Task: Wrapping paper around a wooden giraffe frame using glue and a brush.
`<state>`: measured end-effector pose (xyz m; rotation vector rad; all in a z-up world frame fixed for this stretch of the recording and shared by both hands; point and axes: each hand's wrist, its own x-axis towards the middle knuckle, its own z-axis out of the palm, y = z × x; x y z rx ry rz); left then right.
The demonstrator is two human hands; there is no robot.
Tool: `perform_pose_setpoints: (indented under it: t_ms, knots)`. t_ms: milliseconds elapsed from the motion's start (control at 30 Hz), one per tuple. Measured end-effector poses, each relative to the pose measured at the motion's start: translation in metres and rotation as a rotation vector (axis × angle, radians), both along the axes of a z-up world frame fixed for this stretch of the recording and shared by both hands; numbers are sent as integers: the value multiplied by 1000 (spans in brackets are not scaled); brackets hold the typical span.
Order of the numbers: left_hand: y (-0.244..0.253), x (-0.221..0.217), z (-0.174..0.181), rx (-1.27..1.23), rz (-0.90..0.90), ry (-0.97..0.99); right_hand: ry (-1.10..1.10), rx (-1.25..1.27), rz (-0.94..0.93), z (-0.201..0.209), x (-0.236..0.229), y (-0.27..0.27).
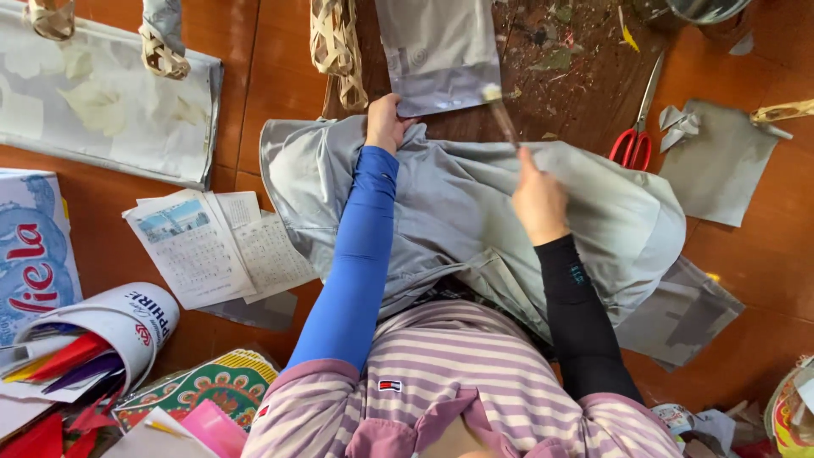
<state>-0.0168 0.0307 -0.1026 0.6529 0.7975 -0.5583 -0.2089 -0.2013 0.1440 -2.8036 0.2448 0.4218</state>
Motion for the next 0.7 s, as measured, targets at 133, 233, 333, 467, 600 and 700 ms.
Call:
perform_pose_setpoints:
  t_ms: [133, 233, 333, 467, 600, 700]
  knots:
    - [1, 1, -10, 2, -29, -5, -97, -54, 88, -4, -3, 13]
    - [2, 7, -23, 29, -65, -46, -77, 37, 158, 0, -6, 21]
    - [2, 5, 15, 95, -77, -51, -63, -29, 85, -11, 26, -6]
    - [1, -2, 2, 91, -55, -78, -224, 79, 53, -59, 84, 11]
    - [6, 4, 1, 90, -57, -93, -182, 65, 138, -47, 75, 63]
    - [1, -5, 6, 118, -59, -42, -135, 97, 149, -36, 48, 32]
